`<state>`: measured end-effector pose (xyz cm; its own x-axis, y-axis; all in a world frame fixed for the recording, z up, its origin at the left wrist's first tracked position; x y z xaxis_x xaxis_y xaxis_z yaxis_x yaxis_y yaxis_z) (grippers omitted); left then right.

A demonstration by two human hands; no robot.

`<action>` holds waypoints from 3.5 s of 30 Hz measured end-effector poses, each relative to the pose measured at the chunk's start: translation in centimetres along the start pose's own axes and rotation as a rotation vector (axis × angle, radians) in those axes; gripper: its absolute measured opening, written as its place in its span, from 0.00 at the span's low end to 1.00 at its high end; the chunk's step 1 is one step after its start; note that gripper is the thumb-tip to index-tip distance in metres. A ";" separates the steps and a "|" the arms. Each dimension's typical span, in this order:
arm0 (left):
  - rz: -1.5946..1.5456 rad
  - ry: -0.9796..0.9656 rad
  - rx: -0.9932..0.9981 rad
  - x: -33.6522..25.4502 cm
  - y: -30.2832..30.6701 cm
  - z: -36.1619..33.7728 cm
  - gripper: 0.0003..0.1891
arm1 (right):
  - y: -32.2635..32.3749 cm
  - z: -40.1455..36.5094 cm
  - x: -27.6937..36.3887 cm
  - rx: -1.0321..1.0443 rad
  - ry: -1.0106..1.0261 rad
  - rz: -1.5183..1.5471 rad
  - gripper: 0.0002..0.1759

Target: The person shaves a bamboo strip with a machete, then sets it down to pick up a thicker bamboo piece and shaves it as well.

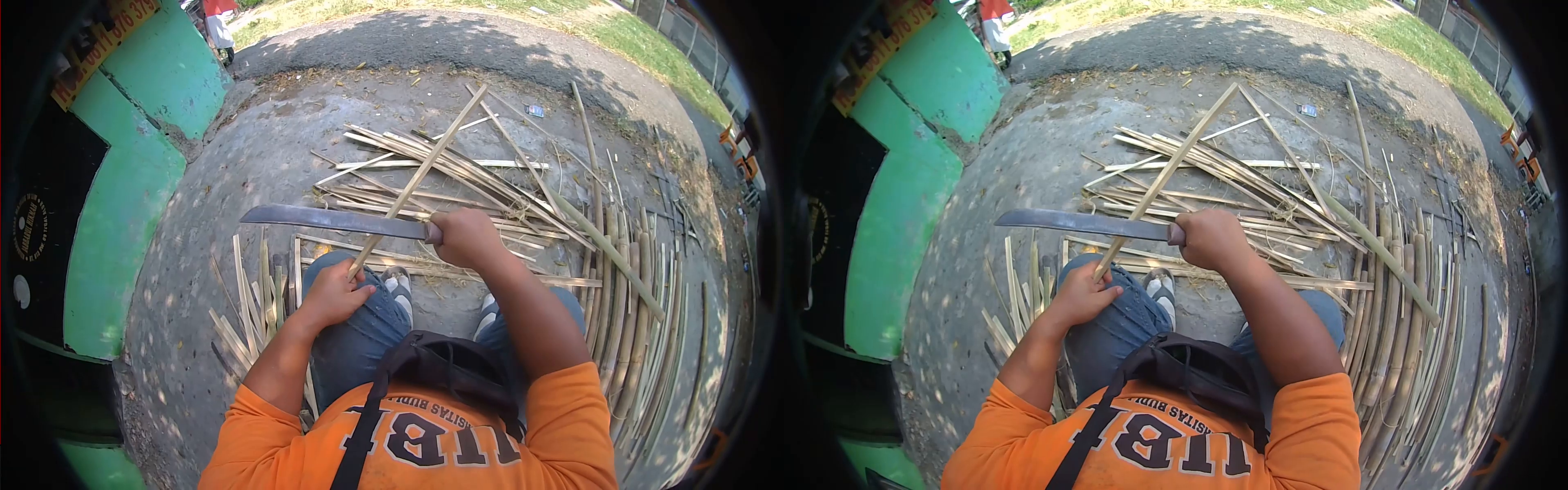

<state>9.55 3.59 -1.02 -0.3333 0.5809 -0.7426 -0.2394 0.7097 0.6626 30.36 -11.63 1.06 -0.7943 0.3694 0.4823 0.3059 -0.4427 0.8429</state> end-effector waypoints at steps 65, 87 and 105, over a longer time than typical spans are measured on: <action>0.178 0.018 -0.092 -1.0 0.0 -0.9 0.16 | 0.0 0.5 -2.7 0.104 -0.235 -0.083 0.08; 0.126 0.022 0.025 -1.0 0.1 -0.8 0.16 | 1.5 0.5 -9.6 -0.034 -0.435 -0.002 0.11; 0.097 -0.027 0.010 -0.9 0.3 -0.8 0.17 | 1.9 1.0 -5.4 0.006 -0.237 -0.037 0.10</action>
<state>9.09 2.94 -0.08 -0.3297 0.6572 -0.6778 -0.1984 0.6537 0.7303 35.75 -13.65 0.29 -0.6602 0.5669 0.4926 0.2821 -0.4207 0.8622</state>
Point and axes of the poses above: each hand's wrist, its own z-axis towards the middle knuckle, its own y-axis out of the back of the hand, x = y × z, the point moved 8 cm from there along z, towards the middle knuckle, and after that the axes turned 4 degrees about -y, right-handed, at the moved point
